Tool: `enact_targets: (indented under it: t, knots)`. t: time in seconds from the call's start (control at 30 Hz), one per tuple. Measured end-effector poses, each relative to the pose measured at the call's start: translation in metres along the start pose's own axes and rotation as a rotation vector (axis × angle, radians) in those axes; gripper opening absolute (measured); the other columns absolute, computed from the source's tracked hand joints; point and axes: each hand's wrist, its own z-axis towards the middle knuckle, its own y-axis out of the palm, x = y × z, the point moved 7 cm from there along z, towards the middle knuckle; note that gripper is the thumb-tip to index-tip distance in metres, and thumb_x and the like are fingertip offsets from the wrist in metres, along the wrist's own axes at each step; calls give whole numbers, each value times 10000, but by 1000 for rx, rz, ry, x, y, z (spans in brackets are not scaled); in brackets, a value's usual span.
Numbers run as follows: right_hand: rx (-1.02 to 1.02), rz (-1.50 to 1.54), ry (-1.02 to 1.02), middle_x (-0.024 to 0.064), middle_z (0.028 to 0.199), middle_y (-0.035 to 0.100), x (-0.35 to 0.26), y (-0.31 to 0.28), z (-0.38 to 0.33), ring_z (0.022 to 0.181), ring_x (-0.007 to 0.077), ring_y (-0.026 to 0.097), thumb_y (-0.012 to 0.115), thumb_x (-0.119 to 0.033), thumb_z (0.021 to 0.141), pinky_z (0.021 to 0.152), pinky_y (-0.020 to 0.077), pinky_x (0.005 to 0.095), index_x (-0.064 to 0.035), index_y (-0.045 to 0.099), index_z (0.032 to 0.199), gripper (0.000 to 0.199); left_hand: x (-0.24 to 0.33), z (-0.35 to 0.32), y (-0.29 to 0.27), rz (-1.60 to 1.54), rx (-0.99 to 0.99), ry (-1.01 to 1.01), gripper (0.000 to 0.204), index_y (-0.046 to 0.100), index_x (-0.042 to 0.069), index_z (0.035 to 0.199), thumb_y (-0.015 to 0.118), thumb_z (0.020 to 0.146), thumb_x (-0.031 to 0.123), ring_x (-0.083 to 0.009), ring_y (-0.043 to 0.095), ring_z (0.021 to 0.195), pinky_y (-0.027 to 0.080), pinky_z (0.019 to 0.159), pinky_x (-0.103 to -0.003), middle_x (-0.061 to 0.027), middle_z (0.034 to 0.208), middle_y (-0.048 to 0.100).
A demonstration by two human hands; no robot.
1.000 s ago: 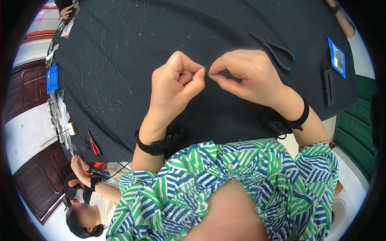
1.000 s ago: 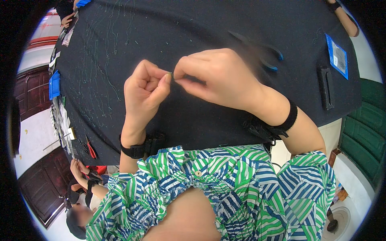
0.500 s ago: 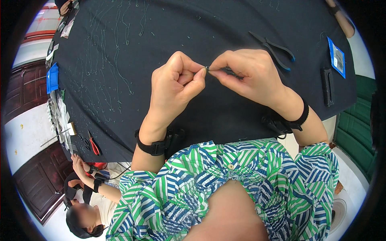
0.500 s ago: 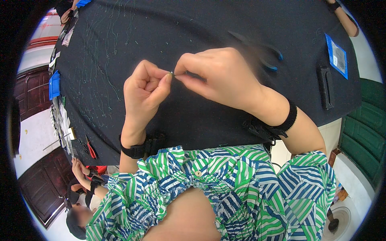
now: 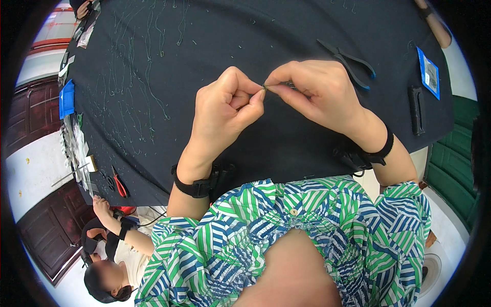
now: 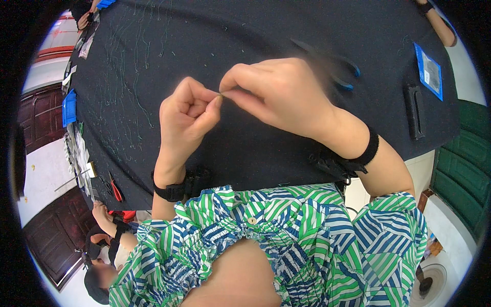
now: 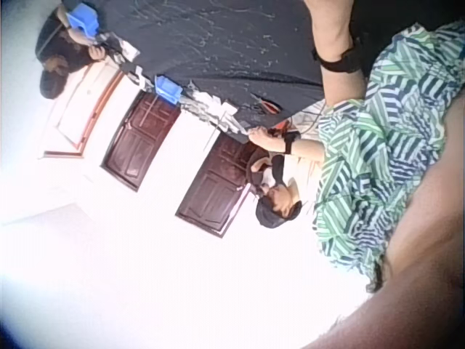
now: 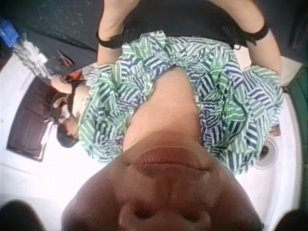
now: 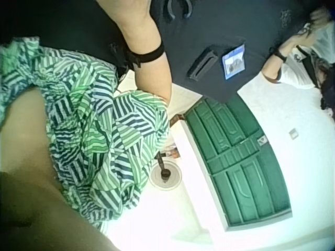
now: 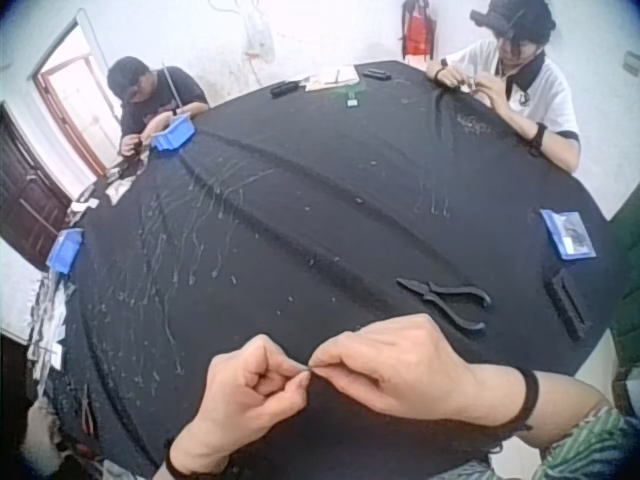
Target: The person attaches small metal clips to a length of green fishing line by hand and using a pair of pliers.
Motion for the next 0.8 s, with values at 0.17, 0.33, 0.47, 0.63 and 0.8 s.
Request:
enact_targets:
  t: [0.17, 0.33, 0.47, 0.63, 0.8]
  knots:
    - [-29, 22, 35, 73, 742, 667, 2, 1, 0, 648, 234, 662, 703, -125, 808, 547, 489, 317, -87, 646, 885, 103, 1, 1, 1, 27, -12, 20, 149, 559, 25, 774, 704, 774, -9, -30, 318, 490, 312, 476, -203, 49, 513, 353]
    - [-48, 58, 63, 74, 759, 678, 6, 3, 0, 650, 225, 667, 701, -148, 827, 545, 487, 305, -81, 651, 901, 111, 2, 1, 1, 41, -27, 30, 143, 564, 24, 775, 705, 774, -2, -36, 319, 485, 314, 474, -210, 45, 509, 345]
    - [-62, 86, 86, 77, 763, 680, 7, 3, 0, 648, 213, 669, 693, -159, 843, 541, 484, 294, -76, 659, 919, 117, 2, 1, 1, 27, -31, 25, 139, 569, 21, 779, 707, 776, 2, -36, 319, 487, 311, 472, -213, 46, 511, 344]
    - [-113, 173, 181, 83, 717, 664, 13, 5, -1, 585, 173, 638, 685, -166, 862, 510, 448, 272, -63, 677, 904, 111, 1, 1, 0, 32, -30, 27, 133, 572, 19, 782, 704, 791, 6, -31, 320, 495, 304, 471, -210, 51, 526, 358]
    - [-200, 135, 203, 58, 627, 610, 16, -4, 0, 494, 136, 531, 690, -167, 862, 465, 363, 270, -58, 677, 897, 115, -2, 0, -3, -52, 8, -27, 125, 573, 11, 789, 695, 814, 13, -17, 323, 510, 298, 475, -198, 63, 545, 372]
